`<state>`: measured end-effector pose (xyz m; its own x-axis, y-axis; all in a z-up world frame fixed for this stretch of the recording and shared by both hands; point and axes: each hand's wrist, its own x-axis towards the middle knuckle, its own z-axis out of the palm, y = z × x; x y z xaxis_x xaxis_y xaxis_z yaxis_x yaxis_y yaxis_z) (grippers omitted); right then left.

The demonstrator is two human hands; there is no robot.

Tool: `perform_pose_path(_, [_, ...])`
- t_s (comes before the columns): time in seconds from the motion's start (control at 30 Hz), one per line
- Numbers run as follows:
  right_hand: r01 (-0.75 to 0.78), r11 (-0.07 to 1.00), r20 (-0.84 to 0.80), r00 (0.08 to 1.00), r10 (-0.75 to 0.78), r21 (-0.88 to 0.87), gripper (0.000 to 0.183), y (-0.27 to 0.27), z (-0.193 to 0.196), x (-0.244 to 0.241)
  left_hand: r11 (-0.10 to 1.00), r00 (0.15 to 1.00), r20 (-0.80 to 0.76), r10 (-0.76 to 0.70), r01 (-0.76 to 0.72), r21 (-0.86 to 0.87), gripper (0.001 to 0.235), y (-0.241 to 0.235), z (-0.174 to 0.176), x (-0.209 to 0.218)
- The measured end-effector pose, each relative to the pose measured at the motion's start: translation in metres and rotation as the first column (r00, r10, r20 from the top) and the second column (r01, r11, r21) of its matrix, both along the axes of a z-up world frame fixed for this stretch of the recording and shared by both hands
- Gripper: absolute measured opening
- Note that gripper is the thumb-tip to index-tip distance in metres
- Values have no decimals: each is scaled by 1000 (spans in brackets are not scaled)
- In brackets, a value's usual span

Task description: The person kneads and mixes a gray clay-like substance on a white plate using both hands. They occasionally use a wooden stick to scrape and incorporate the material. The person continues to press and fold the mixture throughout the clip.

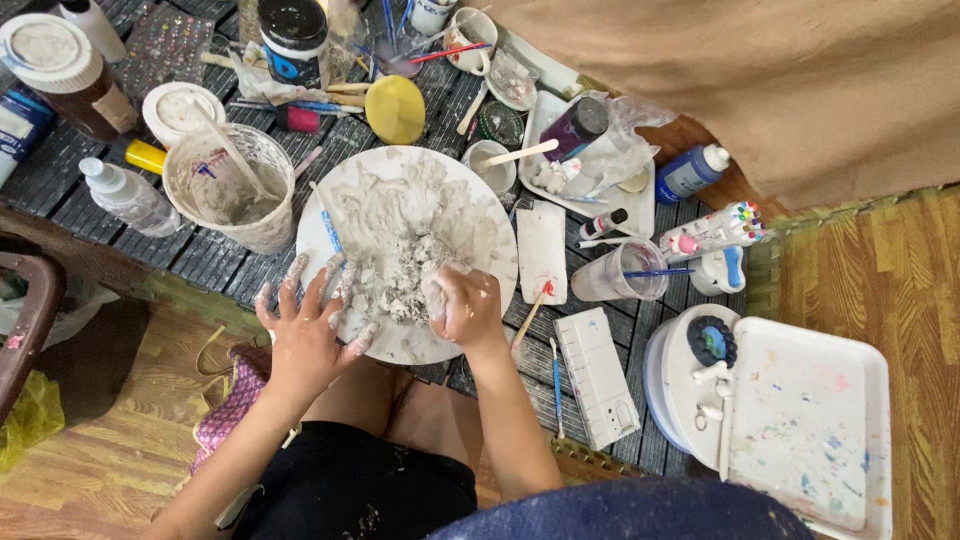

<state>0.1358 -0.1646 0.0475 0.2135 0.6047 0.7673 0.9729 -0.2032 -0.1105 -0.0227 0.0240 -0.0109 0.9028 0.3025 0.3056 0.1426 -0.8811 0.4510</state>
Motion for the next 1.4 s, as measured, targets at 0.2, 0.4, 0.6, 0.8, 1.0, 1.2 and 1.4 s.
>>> perform_pose_path(0.2, [-84,953,-160,978,135,291,18,3,14,-11,1000,999,45,-8,9,-8,57,0,0,0])
perform_pose_path(0.4, [213,555,-591,384,709,804,35,-6,16,3,1000,999,46,-20,21,-10,57,3,-5,0])
perform_pose_path(0.6, [341,596,-677,212,705,727,39,12,-6,8,1000,995,99,-3,4,-3,57,0,-5,0])
perform_pose_path(0.8, [334,942,-714,650,-261,-40,33,13,13,1,999,989,139,-50,52,-13,54,4,1,-3])
perform_pose_path(1.0, [104,982,-394,918,-35,155,41,7,24,-7,998,984,166,-60,65,-26,58,5,1,-4])
perform_pose_path(1.2, [35,950,-502,855,133,311,57,12,12,-9,997,993,98,-61,65,-43,57,5,-3,-7])
perform_pose_path(1.4, [210,964,-570,817,-80,165,41,18,11,-23,996,996,68,-61,65,-68,58,4,-11,-7])
